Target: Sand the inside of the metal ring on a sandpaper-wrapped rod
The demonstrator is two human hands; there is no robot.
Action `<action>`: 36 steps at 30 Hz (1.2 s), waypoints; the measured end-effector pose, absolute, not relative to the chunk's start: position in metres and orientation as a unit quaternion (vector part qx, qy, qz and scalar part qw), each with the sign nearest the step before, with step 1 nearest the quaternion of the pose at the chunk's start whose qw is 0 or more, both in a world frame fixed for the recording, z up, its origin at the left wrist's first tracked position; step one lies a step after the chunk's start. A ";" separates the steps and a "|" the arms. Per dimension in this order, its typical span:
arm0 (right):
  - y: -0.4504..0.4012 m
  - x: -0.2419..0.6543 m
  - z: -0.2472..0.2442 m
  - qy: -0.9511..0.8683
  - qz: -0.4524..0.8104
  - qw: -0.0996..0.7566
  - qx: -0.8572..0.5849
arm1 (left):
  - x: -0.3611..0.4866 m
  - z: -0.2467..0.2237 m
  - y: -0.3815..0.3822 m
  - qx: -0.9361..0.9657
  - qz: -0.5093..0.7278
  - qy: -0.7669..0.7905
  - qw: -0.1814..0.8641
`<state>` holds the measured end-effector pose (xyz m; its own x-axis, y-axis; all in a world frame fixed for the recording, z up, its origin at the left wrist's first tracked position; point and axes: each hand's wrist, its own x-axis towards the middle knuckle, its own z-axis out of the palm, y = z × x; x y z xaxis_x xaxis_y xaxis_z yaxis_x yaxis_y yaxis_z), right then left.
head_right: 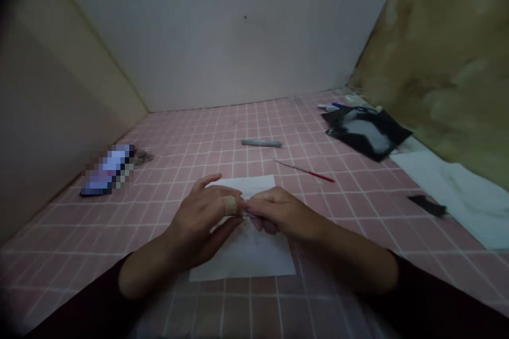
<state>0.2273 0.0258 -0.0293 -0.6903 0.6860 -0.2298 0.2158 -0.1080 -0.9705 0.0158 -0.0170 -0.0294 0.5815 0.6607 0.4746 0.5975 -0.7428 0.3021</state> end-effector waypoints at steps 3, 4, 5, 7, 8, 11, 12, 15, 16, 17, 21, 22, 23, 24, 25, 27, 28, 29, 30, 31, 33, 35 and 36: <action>0.029 0.230 -0.027 -0.675 0.631 0.173 -0.341 | 0.015 -0.030 -0.016 0.874 0.307 0.366 0.090; 0.029 0.231 -0.025 -0.688 0.615 0.182 -0.339 | 0.015 -0.030 -0.015 0.863 0.316 0.379 0.110; 0.028 0.232 -0.024 -0.704 0.596 0.193 -0.336 | 0.015 -0.029 -0.015 0.851 0.319 0.392 0.140; 0.026 0.232 -0.023 -0.748 0.544 0.203 -0.321 | 0.014 -0.026 -0.014 0.827 0.312 0.412 0.222; 0.024 0.231 -0.022 -0.773 0.514 0.201 -0.313 | 0.014 -0.025 -0.014 0.814 0.303 0.417 0.270; 0.022 0.233 -0.020 -0.826 0.443 0.175 -0.301 | 0.012 -0.023 -0.013 0.783 0.282 0.418 0.365; 0.023 0.235 -0.020 -0.836 0.431 0.168 -0.295 | 0.010 -0.023 -0.012 0.775 0.288 0.419 0.376; 0.024 0.238 -0.019 -0.842 0.418 0.176 -0.291 | 0.008 -0.024 -0.010 0.743 0.330 0.420 0.404; 0.024 0.238 -0.019 -0.842 0.417 0.182 -0.290 | 0.008 -0.025 -0.010 0.727 0.336 0.421 0.426; 0.023 0.237 -0.019 -0.843 0.417 0.185 -0.286 | 0.008 -0.025 -0.010 0.712 0.332 0.421 0.452; 0.022 0.235 -0.019 -0.855 0.416 0.170 -0.260 | 0.010 -0.025 -0.011 0.682 0.296 0.427 0.514; 0.023 0.236 -0.018 -0.855 0.416 0.167 -0.260 | 0.010 -0.024 -0.011 0.678 0.302 0.429 0.515; 0.024 0.237 -0.017 -0.854 0.418 0.166 -0.261 | 0.010 -0.024 -0.011 0.671 0.311 0.433 0.515; 0.024 0.237 -0.016 -0.851 0.420 0.170 -0.265 | 0.010 -0.023 -0.011 0.665 0.318 0.434 0.519; 0.024 0.238 -0.016 -0.848 0.423 0.174 -0.269 | 0.010 -0.023 -0.011 0.659 0.319 0.435 0.524; 0.022 0.237 -0.015 -0.841 0.430 0.183 -0.272 | 0.010 -0.023 -0.011 0.663 0.309 0.428 0.531; 0.022 0.237 -0.015 -0.839 0.437 0.180 -0.271 | 0.011 -0.024 -0.011 0.673 0.304 0.424 0.525; 0.022 0.237 -0.015 -0.834 0.447 0.175 -0.271 | 0.011 -0.024 -0.011 0.689 0.302 0.420 0.508; 0.023 0.237 -0.016 -0.828 0.460 0.171 -0.272 | 0.011 -0.025 -0.011 0.707 0.304 0.418 0.483; 0.024 0.237 -0.016 -0.818 0.475 0.172 -0.274 | 0.011 -0.026 -0.011 0.723 0.310 0.422 0.452; 0.028 0.238 -0.017 -0.792 0.508 0.185 -0.283 | 0.011 -0.027 -0.011 0.740 0.329 0.433 0.395; 0.030 0.238 -0.019 -0.768 0.534 0.202 -0.290 | 0.011 -0.027 -0.011 0.754 0.331 0.443 0.356; 0.030 0.236 -0.021 -0.759 0.547 0.203 -0.290 | 0.012 -0.027 -0.012 0.769 0.320 0.443 0.333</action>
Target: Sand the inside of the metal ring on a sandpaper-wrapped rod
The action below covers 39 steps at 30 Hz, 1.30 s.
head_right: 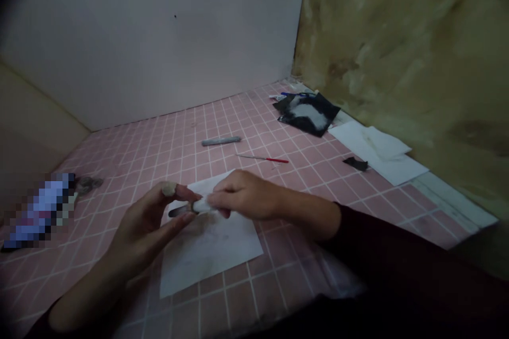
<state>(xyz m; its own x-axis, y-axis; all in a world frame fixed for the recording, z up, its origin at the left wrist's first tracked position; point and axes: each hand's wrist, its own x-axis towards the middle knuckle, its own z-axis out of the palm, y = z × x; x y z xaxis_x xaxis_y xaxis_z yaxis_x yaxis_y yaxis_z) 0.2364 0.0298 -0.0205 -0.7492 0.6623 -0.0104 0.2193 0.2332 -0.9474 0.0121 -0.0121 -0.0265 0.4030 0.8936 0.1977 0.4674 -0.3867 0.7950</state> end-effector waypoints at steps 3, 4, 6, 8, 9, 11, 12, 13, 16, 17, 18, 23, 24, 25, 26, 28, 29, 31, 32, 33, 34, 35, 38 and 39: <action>0.030 0.233 -0.024 -0.720 0.594 0.186 -0.307 | 0.014 -0.026 -0.014 0.837 0.284 0.420 0.204; 0.030 0.233 -0.025 -0.699 0.612 0.186 -0.320 | 0.015 -0.026 -0.015 0.851 0.281 0.415 0.156; 0.030 0.232 -0.025 -0.652 0.644 0.201 -0.346 | 0.016 -0.026 -0.015 0.859 0.287 0.415 0.090; 0.029 0.230 -0.025 -0.625 0.661 0.212 -0.358 | 0.016 -0.028 -0.015 0.862 0.294 0.408 0.063; 0.029 0.229 -0.025 -0.621 0.665 0.207 -0.358 | 0.016 -0.029 -0.015 0.868 0.296 0.394 0.055; 0.028 0.227 -0.026 -0.628 0.670 0.180 -0.353 | 0.016 -0.032 -0.014 0.882 0.294 0.364 0.046; 0.027 0.227 -0.026 -0.633 0.669 0.172 -0.350 | 0.016 -0.033 -0.014 0.886 0.292 0.357 0.043; 0.027 0.227 -0.026 -0.635 0.668 0.172 -0.349 | 0.016 -0.033 -0.014 0.886 0.291 0.358 0.041; 0.028 0.229 -0.025 -0.636 0.655 0.202 -0.355 | 0.016 -0.034 -0.013 0.874 0.301 0.380 0.037; 0.028 0.229 -0.026 -0.641 0.647 0.211 -0.355 | 0.017 -0.033 -0.013 0.872 0.305 0.382 0.036; 0.028 0.229 -0.027 -0.652 0.638 0.213 -0.350 | 0.017 -0.033 -0.013 0.872 0.308 0.379 0.039; 0.030 0.232 -0.027 -0.725 0.583 0.200 -0.309 | 0.015 -0.026 -0.013 0.863 0.286 0.402 0.111; 0.030 0.233 -0.026 -0.737 0.567 0.202 -0.308 | 0.014 -0.025 -0.013 0.848 0.289 0.419 0.147; 0.029 0.233 -0.025 -0.749 0.549 0.206 -0.308 | 0.013 -0.024 -0.013 0.831 0.294 0.431 0.193; 0.027 0.233 -0.024 -0.764 0.526 0.208 -0.310 | 0.012 -0.023 -0.013 0.812 0.297 0.437 0.246; 0.025 0.232 -0.023 -0.795 0.483 0.197 -0.309 | 0.010 -0.024 -0.012 0.783 0.288 0.432 0.344; 0.024 0.232 -0.022 -0.808 0.466 0.190 -0.305 | 0.009 -0.024 -0.012 0.774 0.281 0.424 0.377; 0.024 0.234 -0.021 -0.824 0.450 0.180 -0.295 | 0.007 -0.025 -0.010 0.764 0.279 0.419 0.405; 0.025 0.235 -0.020 -0.826 0.448 0.179 -0.292 | 0.006 -0.026 -0.009 0.757 0.287 0.421 0.408; 0.027 0.236 -0.020 -0.826 0.448 0.182 -0.290 | 0.005 -0.026 -0.009 0.749 0.299 0.423 0.413; 0.027 0.237 -0.019 -0.823 0.450 0.187 -0.292 | 0.005 -0.026 -0.008 0.739 0.309 0.424 0.423; 0.028 0.237 -0.018 -0.819 0.455 0.189 -0.294 | 0.005 -0.026 -0.008 0.729 0.315 0.422 0.438; 0.026 0.237 -0.017 -0.811 0.475 0.183 -0.288 | 0.006 -0.025 -0.008 0.706 0.310 0.412 0.486; 0.026 0.237 -0.017 -0.812 0.478 0.181 -0.282 | 0.006 -0.025 -0.009 0.706 0.306 0.410 0.489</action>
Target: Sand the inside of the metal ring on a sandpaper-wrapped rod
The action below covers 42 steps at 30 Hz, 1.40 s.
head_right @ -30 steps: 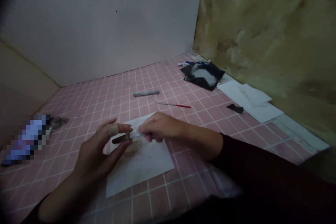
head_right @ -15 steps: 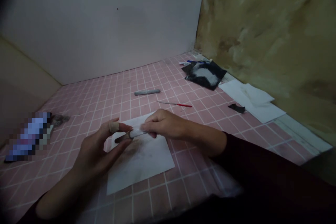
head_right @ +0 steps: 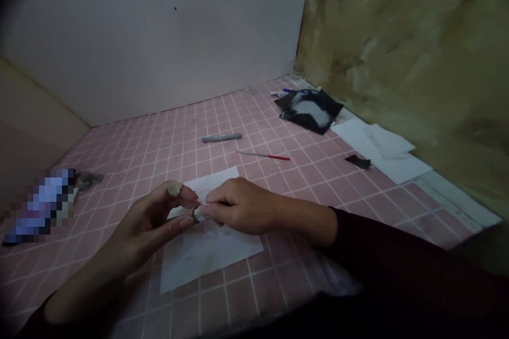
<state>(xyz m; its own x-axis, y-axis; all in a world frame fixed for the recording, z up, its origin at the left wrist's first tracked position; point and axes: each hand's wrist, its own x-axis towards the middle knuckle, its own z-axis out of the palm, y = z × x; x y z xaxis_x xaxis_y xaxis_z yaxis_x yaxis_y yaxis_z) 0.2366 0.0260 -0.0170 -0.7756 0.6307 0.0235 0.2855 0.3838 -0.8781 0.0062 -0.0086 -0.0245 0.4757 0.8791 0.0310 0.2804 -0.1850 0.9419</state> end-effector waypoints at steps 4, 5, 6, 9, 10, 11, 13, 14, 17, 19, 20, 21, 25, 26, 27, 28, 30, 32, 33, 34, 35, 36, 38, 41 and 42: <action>0.028 0.239 -0.016 -0.804 0.487 0.200 -0.276 | 0.007 -0.024 -0.010 0.708 0.339 0.426 0.449; 0.028 0.239 -0.016 -0.797 0.494 0.204 -0.282 | 0.008 -0.024 -0.011 0.705 0.350 0.431 0.442; 0.027 0.238 -0.017 -0.787 0.505 0.206 -0.289 | 0.008 -0.024 -0.011 0.704 0.353 0.432 0.439; 0.026 0.234 -0.021 -0.756 0.550 0.194 -0.297 | 0.009 -0.025 -0.014 0.733 0.329 0.429 0.412; 0.026 0.233 -0.022 -0.746 0.564 0.192 -0.298 | 0.009 -0.025 -0.014 0.751 0.320 0.431 0.384; 0.026 0.233 -0.022 -0.734 0.578 0.195 -0.300 | 0.009 -0.025 -0.015 0.767 0.317 0.436 0.348; 0.027 0.232 -0.023 -0.702 0.605 0.204 -0.315 | 0.009 -0.025 -0.015 0.789 0.320 0.447 0.276; 0.027 0.232 -0.023 -0.686 0.617 0.209 -0.325 | 0.010 -0.025 -0.015 0.797 0.320 0.450 0.245; 0.026 0.229 -0.023 -0.657 0.645 0.203 -0.335 | 0.012 -0.027 -0.015 0.835 0.308 0.424 0.168; 0.027 0.229 -0.024 -0.649 0.660 0.188 -0.328 | 0.014 -0.028 -0.015 0.864 0.294 0.394 0.112; 0.028 0.230 -0.024 -0.638 0.671 0.189 -0.329 | 0.015 -0.029 -0.015 0.872 0.293 0.383 0.086; 0.029 0.230 -0.025 -0.620 0.684 0.197 -0.332 | 0.015 -0.030 -0.014 0.875 0.297 0.377 0.062; 0.031 0.230 -0.030 -0.552 0.725 0.225 -0.345 | 0.015 -0.032 -0.013 0.879 0.310 0.361 0.010; 0.031 0.230 -0.032 -0.552 0.730 0.216 -0.340 | 0.015 -0.032 -0.013 0.884 0.307 0.352 0.009; 0.030 0.229 -0.032 -0.558 0.731 0.206 -0.333 | 0.015 -0.031 -0.013 0.887 0.306 0.344 0.008; 0.030 0.228 -0.033 -0.567 0.729 0.199 -0.328 | 0.015 -0.031 -0.014 0.890 0.307 0.338 0.008; 0.029 0.228 -0.032 -0.574 0.720 0.205 -0.332 | 0.016 -0.029 -0.014 0.885 0.315 0.343 0.004; 0.028 0.229 -0.031 -0.575 0.708 0.223 -0.345 | 0.017 -0.029 -0.014 0.875 0.328 0.356 -0.002; 0.028 0.229 -0.030 -0.577 0.701 0.232 -0.349 | 0.017 -0.029 -0.014 0.873 0.330 0.359 -0.003; 0.027 0.229 -0.030 -0.583 0.694 0.238 -0.348 | 0.017 -0.029 -0.014 0.872 0.331 0.360 -0.001; 0.027 0.229 -0.029 -0.595 0.686 0.239 -0.343 | 0.017 -0.030 -0.013 0.872 0.331 0.359 0.004; 0.026 0.229 -0.029 -0.613 0.675 0.235 -0.336 | 0.017 -0.030 -0.013 0.872 0.330 0.360 0.013; 0.027 0.231 -0.028 -0.658 0.645 0.222 -0.319 | 0.016 -0.030 -0.013 0.866 0.327 0.377 0.047; 0.028 0.234 -0.023 -0.723 0.580 0.217 -0.306 | 0.013 -0.028 -0.013 0.819 0.341 0.426 0.176; 0.028 0.234 -0.021 -0.739 0.559 0.218 -0.308 | 0.013 -0.027 -0.013 0.796 0.346 0.438 0.235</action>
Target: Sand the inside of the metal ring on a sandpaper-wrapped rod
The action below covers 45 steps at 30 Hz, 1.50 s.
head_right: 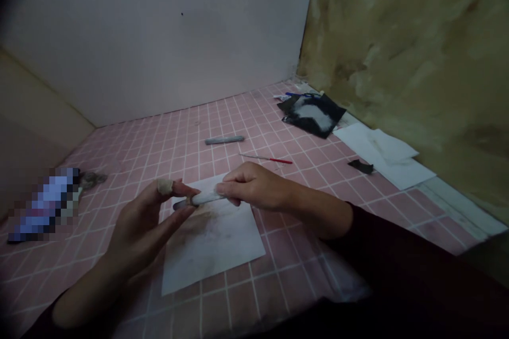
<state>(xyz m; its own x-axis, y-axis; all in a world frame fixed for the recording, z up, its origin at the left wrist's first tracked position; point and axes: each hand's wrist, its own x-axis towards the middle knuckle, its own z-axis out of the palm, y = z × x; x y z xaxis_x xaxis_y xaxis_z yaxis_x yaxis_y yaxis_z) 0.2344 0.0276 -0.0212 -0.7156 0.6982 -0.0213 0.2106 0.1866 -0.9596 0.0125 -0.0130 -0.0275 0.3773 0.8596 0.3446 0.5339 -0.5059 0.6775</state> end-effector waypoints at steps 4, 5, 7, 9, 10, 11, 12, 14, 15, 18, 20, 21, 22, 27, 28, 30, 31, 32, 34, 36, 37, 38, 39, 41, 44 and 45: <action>0.024 0.234 -0.017 -0.782 0.502 0.192 -0.315 | 0.011 -0.026 -0.013 0.740 0.335 0.430 0.395; 0.024 0.235 -0.017 -0.788 0.498 0.187 -0.309 | 0.010 -0.025 -0.012 0.737 0.336 0.427 0.403; 0.025 0.237 -0.017 -0.790 0.500 0.198 -0.295 | 0.010 -0.024 -0.011 0.726 0.355 0.429 0.405; 0.026 0.238 -0.016 -0.783 0.503 0.217 -0.296 | 0.009 -0.024 -0.010 0.703 0.380 0.436 0.414; 0.026 0.238 -0.016 -0.779 0.503 0.223 -0.300 | 0.009 -0.024 -0.010 0.694 0.384 0.437 0.423; 0.026 0.238 -0.016 -0.777 0.504 0.222 -0.304 | 0.009 -0.024 -0.010 0.689 0.384 0.436 0.433; 0.025 0.237 -0.016 -0.776 0.507 0.217 -0.306 | 0.009 -0.024 -0.010 0.688 0.380 0.434 0.441; 0.025 0.237 -0.016 -0.771 0.519 0.211 -0.302 | 0.009 -0.025 -0.010 0.693 0.377 0.431 0.437; 0.026 0.237 -0.015 -0.768 0.524 0.213 -0.300 | 0.008 -0.026 -0.010 0.697 0.381 0.432 0.427; 0.027 0.238 -0.016 -0.761 0.535 0.219 -0.295 | 0.009 -0.027 -0.011 0.706 0.387 0.432 0.406; 0.027 0.236 -0.017 -0.756 0.546 0.212 -0.292 | 0.010 -0.027 -0.012 0.717 0.367 0.432 0.406; 0.026 0.236 -0.018 -0.754 0.554 0.205 -0.287 | 0.011 -0.026 -0.012 0.723 0.353 0.433 0.406; 0.026 0.235 -0.019 -0.751 0.562 0.199 -0.284 | 0.011 -0.026 -0.013 0.732 0.341 0.435 0.399; 0.028 0.233 -0.020 -0.674 0.632 0.210 -0.320 | 0.011 -0.022 -0.014 0.775 0.346 0.449 0.280; 0.028 0.232 -0.020 -0.656 0.645 0.212 -0.329 | 0.011 -0.021 -0.014 0.792 0.339 0.445 0.247; 0.027 0.230 -0.022 -0.643 0.661 0.196 -0.334 | 0.012 -0.022 -0.014 0.833 0.311 0.420 0.182; 0.027 0.229 -0.023 -0.642 0.666 0.185 -0.333 | 0.012 -0.023 -0.015 0.851 0.298 0.405 0.152; 0.027 0.229 -0.024 -0.637 0.671 0.180 -0.334 | 0.012 -0.024 -0.015 0.864 0.290 0.392 0.125; 0.028 0.229 -0.025 -0.610 0.691 0.192 -0.338 | 0.012 -0.026 -0.014 0.868 0.293 0.393 0.080; 0.029 0.230 -0.027 -0.576 0.708 0.221 -0.343 | 0.012 -0.027 -0.014 0.862 0.299 0.406 0.052; 0.029 0.230 -0.027 -0.569 0.711 0.230 -0.344 | 0.012 -0.028 -0.014 0.862 0.301 0.406 0.048; 0.029 0.229 -0.028 -0.575 0.708 0.230 -0.340 | 0.013 -0.027 -0.014 0.864 0.303 0.398 0.050; 0.028 0.228 -0.028 -0.592 0.700 0.220 -0.333 | 0.013 -0.027 -0.015 0.868 0.305 0.388 0.056; 0.028 0.228 -0.028 -0.641 0.670 0.198 -0.318 | 0.014 -0.025 -0.014 0.868 0.310 0.381 0.073; 0.029 0.232 -0.025 -0.697 0.611 0.209 -0.312 | 0.011 -0.023 -0.012 0.832 0.317 0.427 0.159; 0.029 0.234 -0.024 -0.711 0.590 0.219 -0.313 | 0.010 -0.023 -0.011 0.813 0.319 0.440 0.208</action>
